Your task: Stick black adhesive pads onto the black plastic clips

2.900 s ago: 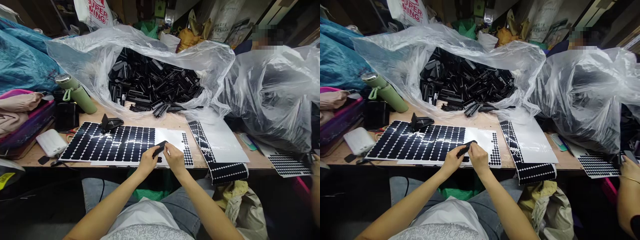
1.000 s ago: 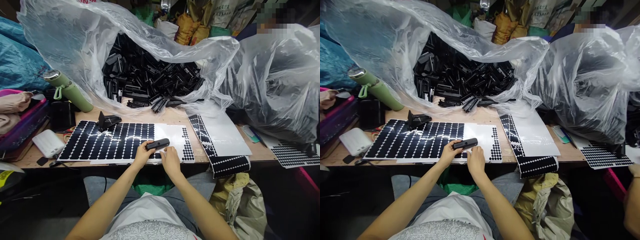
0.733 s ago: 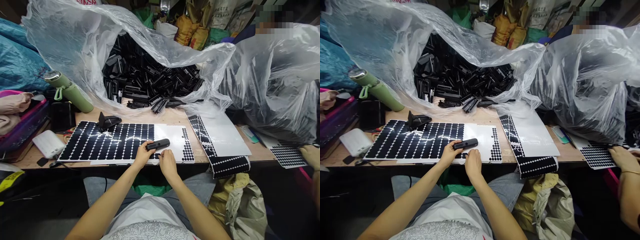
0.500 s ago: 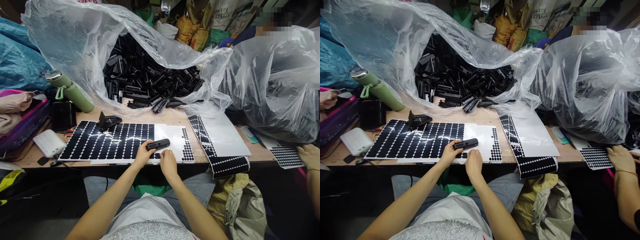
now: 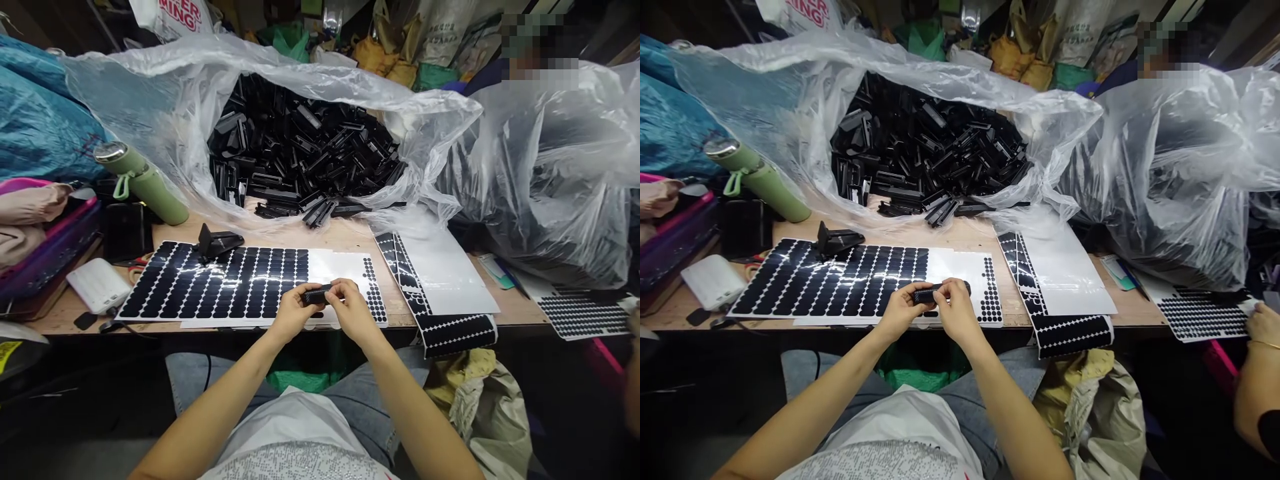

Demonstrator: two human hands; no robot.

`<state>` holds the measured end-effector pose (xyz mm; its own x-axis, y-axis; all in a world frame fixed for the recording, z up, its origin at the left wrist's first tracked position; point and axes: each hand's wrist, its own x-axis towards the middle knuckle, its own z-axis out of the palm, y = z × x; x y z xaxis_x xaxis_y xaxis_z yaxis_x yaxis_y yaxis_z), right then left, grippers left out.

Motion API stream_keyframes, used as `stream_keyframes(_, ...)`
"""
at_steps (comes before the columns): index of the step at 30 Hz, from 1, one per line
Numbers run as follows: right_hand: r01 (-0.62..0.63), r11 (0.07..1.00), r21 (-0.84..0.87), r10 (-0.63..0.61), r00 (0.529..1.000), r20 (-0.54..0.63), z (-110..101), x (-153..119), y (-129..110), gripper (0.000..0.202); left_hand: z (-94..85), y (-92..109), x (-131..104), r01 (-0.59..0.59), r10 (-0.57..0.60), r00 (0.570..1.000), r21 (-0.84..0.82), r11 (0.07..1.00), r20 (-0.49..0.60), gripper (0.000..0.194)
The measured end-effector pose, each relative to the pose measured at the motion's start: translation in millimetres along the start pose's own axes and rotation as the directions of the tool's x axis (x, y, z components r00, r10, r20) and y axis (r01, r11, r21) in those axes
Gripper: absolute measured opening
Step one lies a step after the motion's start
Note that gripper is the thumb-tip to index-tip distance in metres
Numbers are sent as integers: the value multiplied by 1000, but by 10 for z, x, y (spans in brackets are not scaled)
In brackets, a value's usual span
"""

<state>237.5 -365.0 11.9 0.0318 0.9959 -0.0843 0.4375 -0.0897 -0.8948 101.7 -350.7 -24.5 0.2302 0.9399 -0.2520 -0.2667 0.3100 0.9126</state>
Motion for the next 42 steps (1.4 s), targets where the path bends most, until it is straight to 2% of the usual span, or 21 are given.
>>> stream_keyframes(7,14,1000,-13,-14,999,-43,-24,-44,-38,12,38,36,-29,-46,46,999,46,998,1,40)
stream_keyframes(21,27,997,-78,-29,999,-18,-76,-86,-69,12,47,-7,-56,-110,103,993,118,987,62,38)
stream_keyframes(31,91,985,-144,-100,993,-57,-57,-109,-49,13,69,-31,-76,-133,127,991,152,979,50,38)
stream_keyframes(34,115,976,-184,-139,982,-125,-14,-134,-33,10,76,8,-82,-84,81,996,100,991,33,40)
stream_keyframes(35,97,972,-213,-138,973,-183,1,-147,-18,9,66,25,-94,-56,53,998,80,995,32,40)
stream_keyframes(37,34,963,-266,-119,942,-312,25,-178,41,23,18,54,-155,-2,-5,998,102,995,66,40)
stream_keyframes(40,-26,963,-267,-81,921,-381,32,-224,194,40,-108,75,-366,28,-102,972,329,944,210,39)
stream_keyframes(42,-44,972,-230,-43,932,-359,25,-245,308,39,-190,96,-541,2,-202,920,511,859,336,52)
